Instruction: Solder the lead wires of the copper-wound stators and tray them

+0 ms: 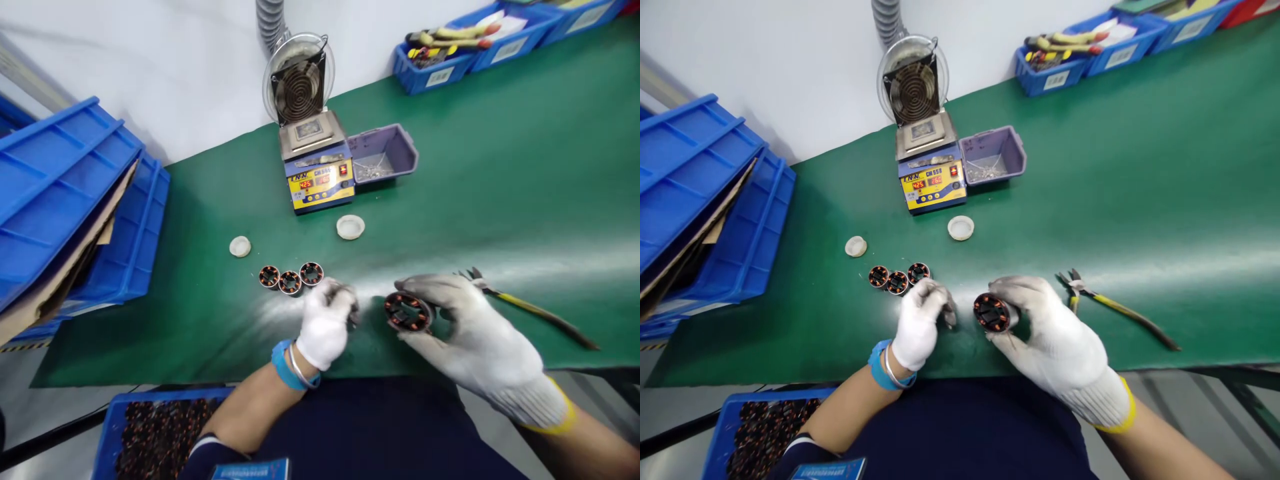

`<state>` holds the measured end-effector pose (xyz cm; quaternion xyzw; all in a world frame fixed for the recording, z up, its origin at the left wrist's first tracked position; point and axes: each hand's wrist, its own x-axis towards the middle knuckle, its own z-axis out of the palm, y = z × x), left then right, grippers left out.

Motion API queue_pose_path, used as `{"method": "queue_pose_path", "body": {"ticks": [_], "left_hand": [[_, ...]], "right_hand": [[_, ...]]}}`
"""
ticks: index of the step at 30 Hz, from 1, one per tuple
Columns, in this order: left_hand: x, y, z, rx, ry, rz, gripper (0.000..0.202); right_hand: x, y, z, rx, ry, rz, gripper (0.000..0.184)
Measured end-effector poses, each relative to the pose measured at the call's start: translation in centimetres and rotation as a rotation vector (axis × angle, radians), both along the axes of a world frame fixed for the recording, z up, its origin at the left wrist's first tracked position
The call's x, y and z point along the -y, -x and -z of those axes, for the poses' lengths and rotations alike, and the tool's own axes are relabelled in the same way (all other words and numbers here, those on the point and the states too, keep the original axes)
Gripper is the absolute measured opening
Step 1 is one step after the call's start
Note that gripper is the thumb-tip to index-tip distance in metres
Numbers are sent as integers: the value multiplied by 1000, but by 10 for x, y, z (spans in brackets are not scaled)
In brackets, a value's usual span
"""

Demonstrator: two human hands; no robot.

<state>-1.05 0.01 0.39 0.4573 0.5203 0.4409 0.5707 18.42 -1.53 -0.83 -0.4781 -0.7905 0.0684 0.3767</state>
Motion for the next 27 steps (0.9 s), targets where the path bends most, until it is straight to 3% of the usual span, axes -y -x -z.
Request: {"method": "queue_pose_path", "body": {"ticks": [1, 3, 7, 10, 14, 18, 22, 27], "left_hand": [[-1, 1, 2, 56, 14, -59, 29], [-1, 2, 7, 33, -171, -117, 29], [5, 0, 14, -382, -759, 1, 41], [6, 2, 15, -631, -914, 49, 15], [5, 5, 12, -589, -899, 54, 6], [9, 4, 11, -606, -835, 56, 26], [9, 5, 10, -575, -736, 117, 7], [4, 7, 10, -287, -429, -69, 15]], "right_hand": [[1, -1, 0, -19, -1, 14, 27], [1, -3, -2, -16, -40, -1, 25], [1, -1, -2, 76, -127, -99, 26], [1, 0, 0, 103, -154, -122, 27], [0, -3, -1, 130, -157, -126, 27], [0, -3, -2, 159, -176, -129, 28], [2, -2, -3, 109, -54, -124, 30], [3, -5, -7, -12, -12, -3, 27]]}}
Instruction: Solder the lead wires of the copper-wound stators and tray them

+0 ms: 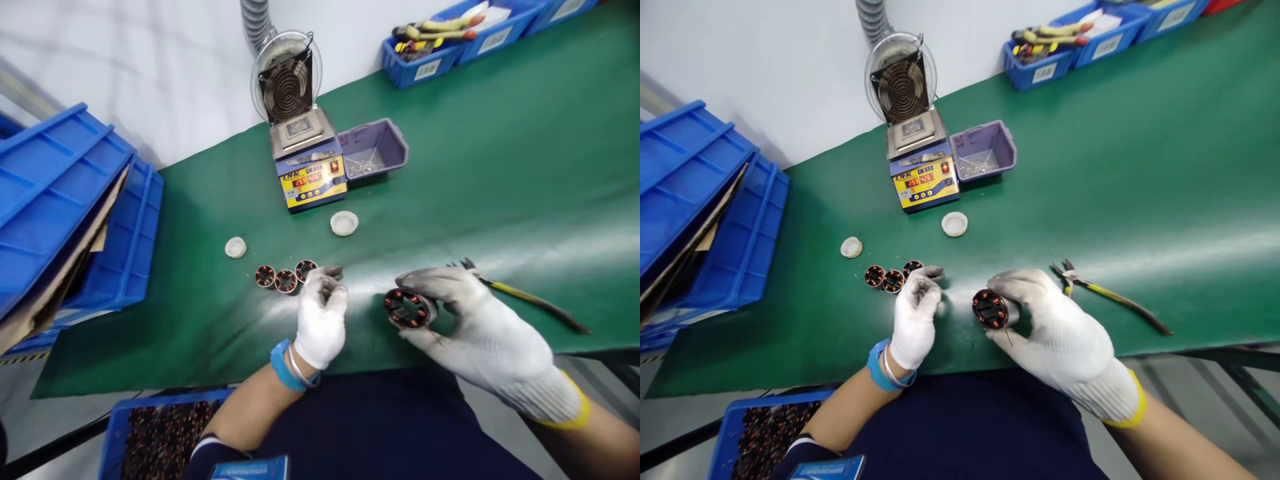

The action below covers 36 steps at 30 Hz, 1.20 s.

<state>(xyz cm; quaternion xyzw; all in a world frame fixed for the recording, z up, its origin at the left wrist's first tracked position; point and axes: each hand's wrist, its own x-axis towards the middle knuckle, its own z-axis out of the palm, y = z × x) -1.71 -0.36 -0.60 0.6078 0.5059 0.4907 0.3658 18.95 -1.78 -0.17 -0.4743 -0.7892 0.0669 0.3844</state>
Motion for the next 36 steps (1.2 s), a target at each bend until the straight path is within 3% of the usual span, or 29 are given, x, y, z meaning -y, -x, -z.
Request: {"method": "queue_pose_path", "body": {"ticks": [2, 6, 9, 13, 17, 19, 23, 25, 29, 33, 36], "left_hand": [[1, -1, 1, -10, -79, 1, 11], [4, -5, 1, -261, -329, 84, 22], [5, -4, 0, -343, -349, 126, 5], [6, -1, 1, -246, -202, 82, 4], [2, 0, -1, 15, -104, -22, 16], [-1, 1, -4, 38, -85, 38, 24], [-3, 2, -14, -169, 100, 275, 34], [-1, 3, -17, -34, 213, 267, 46], [1, 1, -17, 400, 351, 106, 56], [-1, -10, -10, 416, 530, 207, 50], [-4, -16, -2, 512, 651, 150, 47]], "right_hand": [[-1, -1, 0, 44, -36, -24, 26], [0, 1, 6, 123, -29, -113, 29], [1, 4, 8, 117, -1, -119, 27], [1, 5, 5, 63, 32, -28, 26], [-1, 6, 1, 20, -14, -36, 25], [-1, 7, 2, 22, 14, -71, 27], [-1, 8, 5, -8, 45, -106, 29], [-1, 6, 6, -53, 58, -70, 30], [-4, 7, 7, -137, 154, 64, 39], [-3, 21, 11, -109, 194, 116, 51], [4, 25, 15, 2, 347, 132, 70]]}}
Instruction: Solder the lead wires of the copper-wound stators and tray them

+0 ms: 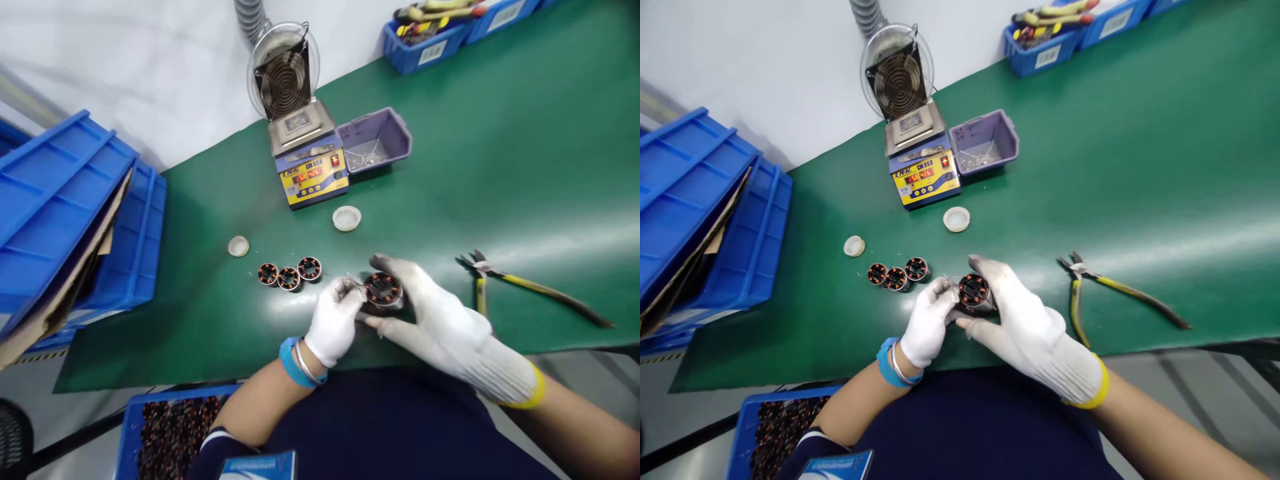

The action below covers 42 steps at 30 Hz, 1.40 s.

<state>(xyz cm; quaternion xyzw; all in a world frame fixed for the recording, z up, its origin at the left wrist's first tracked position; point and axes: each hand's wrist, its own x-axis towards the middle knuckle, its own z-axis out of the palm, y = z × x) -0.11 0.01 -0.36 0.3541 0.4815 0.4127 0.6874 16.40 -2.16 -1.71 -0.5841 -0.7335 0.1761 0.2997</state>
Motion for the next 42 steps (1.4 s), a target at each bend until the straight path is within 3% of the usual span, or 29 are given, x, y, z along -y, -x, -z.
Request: {"method": "queue_pose_path", "body": {"ticks": [3, 6, 8, 11, 14, 18, 24, 29, 32, 36, 38, 39, 40, 42], "left_hand": [[0, -1, 3, 96, 104, -24, 51], [2, 0, 0, 163, 99, 19, 47], [5, -1, -4, 76, 24, 30, 38], [10, -2, -7, -215, -118, 28, 25], [12, -3, -7, -347, -113, 81, 15], [10, -1, -6, -270, -49, 152, 13], [5, 8, -7, -224, -62, 126, 20], [8, 8, -5, -238, -77, 262, 22], [10, 4, -6, -146, -147, 146, 23], [9, 4, -8, -95, -287, -163, 31], [6, 8, -10, -82, -290, -342, 38], [5, 10, -12, -87, -281, -373, 41], [4, 12, -14, -109, -276, -334, 44], [3, 15, -18, -183, -273, -84, 48]], "right_hand": [[4, -9, 5, 58, 142, -96, 86], [3, -20, 8, 10, 115, -115, 74], [0, -22, 8, -30, 93, -46, 63], [-2, -18, 8, -77, 93, -5, 52], [-3, -15, 7, -120, 109, 21, 48], [-4, -17, 6, -189, 123, 20, 50], [-5, -14, 3, -312, 111, 23, 48], [-3, -14, 4, -343, 254, 67, 55], [-2, -15, 1, -330, 324, 45, 59], [-1, -12, -8, -333, 317, -6, 58], [0, -12, -11, -323, 292, -15, 55], [0, -12, -11, -316, 281, -18, 54], [1, -13, -11, -309, 271, -23, 53], [2, -16, -9, -298, 246, -38, 54]]}}
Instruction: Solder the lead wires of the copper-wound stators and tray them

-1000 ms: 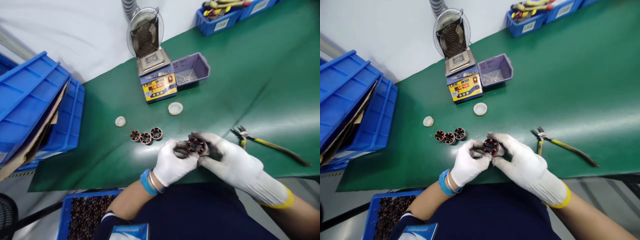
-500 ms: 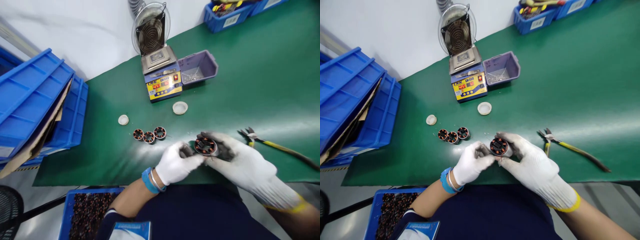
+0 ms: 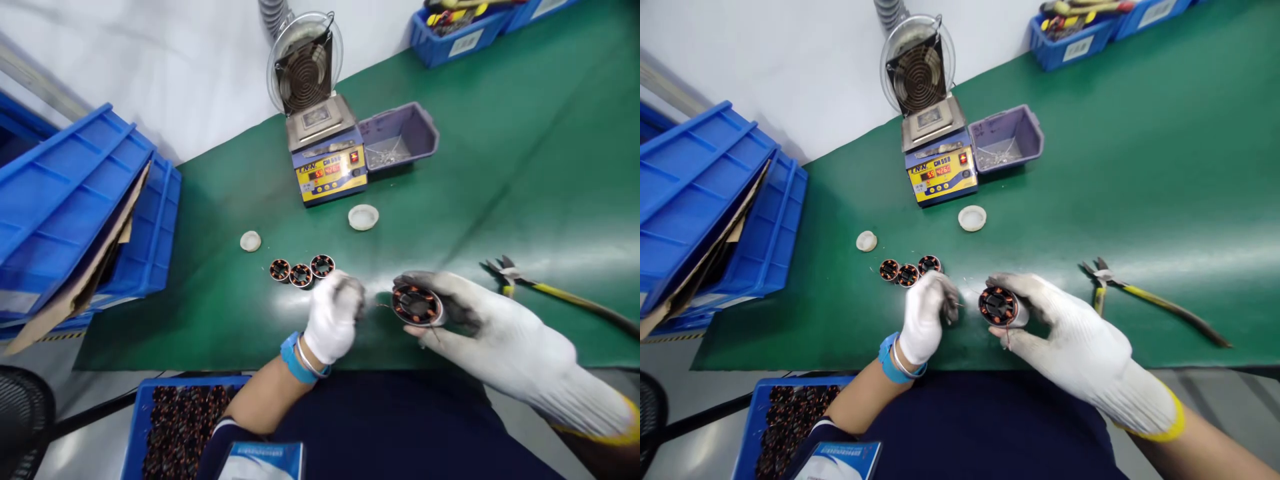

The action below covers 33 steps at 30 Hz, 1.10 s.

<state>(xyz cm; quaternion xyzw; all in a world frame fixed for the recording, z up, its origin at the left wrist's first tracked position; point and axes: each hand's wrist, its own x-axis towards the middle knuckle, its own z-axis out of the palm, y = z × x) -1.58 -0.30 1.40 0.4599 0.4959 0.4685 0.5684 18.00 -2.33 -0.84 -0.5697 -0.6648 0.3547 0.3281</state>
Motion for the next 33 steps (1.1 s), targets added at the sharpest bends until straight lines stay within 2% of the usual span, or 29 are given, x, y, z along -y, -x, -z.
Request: {"method": "queue_pose_path", "body": {"ticks": [2, 3, 4, 6, 8, 9, 10, 13, 14, 15, 18, 19, 20, 21, 24, 25, 26, 27, 29, 31, 32, 33], "left_hand": [[0, 0, -3, -59, 50, 272, 46], [1, 0, -3, -44, 83, 327, 44], [1, 0, -3, -7, 109, 301, 43], [0, 0, -1, 72, 109, 81, 41], [-2, 3, 1, 88, 30, -163, 42], [-2, 4, 1, 60, -37, -195, 41], [-2, 5, 2, 4, -103, -138, 41], [0, 6, 1, -220, -211, 216, 41], [0, 6, 1, -258, -203, 246, 42], [0, 5, 1, -257, -183, 193, 44], [-1, 6, 0, -105, -147, -183, 50], [-1, 7, 0, -73, -142, -221, 53], [-1, 7, -1, -67, -139, -193, 55], [-1, 8, -1, -77, -138, -110, 56], [0, 7, -4, -153, -27, 327, 47], [0, 5, -5, -169, 32, 416, 44], [0, 4, -5, -174, 91, 444, 42], [-1, 2, -6, -161, 140, 403, 41], [-3, 1, -7, -81, 158, 118, 43], [-4, 1, -7, -4, 87, -138, 47], [-3, 1, -5, 2, 40, -171, 47], [-2, 0, -3, -20, -16, -131, 47]], "right_hand": [[0, -4, 1, 23, -40, -13, 53], [0, -7, -1, 44, -67, -27, 51], [0, -9, -3, 70, -89, -53, 48], [0, -12, -9, 117, -121, -135, 42], [1, -14, -16, 150, -132, -216, 40], [1, -15, -18, 165, -123, -243, 41], [2, -16, -19, 179, -108, -257, 42], [6, -18, -13, 242, -30, -246, 51], [8, -19, -9, 262, -11, -245, 55], [10, -21, -4, 279, 5, -246, 57], [15, -25, 6, 300, 24, -254, 61], [15, -26, 6, 300, 27, -246, 60], [13, -26, 4, 297, 30, -232, 59], [11, -25, 1, 291, 36, -215, 56], [3, -21, -15, 266, 87, -175, 50], [2, -20, -20, 260, 109, -166, 49], [1, -20, -24, 255, 129, -158, 49], [0, -19, -27, 249, 142, -147, 49], [-2, -21, -28, 219, 153, -127, 50], [-10, -25, -27, 163, 162, -102, 52], [-18, -28, -26, 129, 161, -81, 54], [-30, -30, -25, 113, 144, -55, 57]]}}
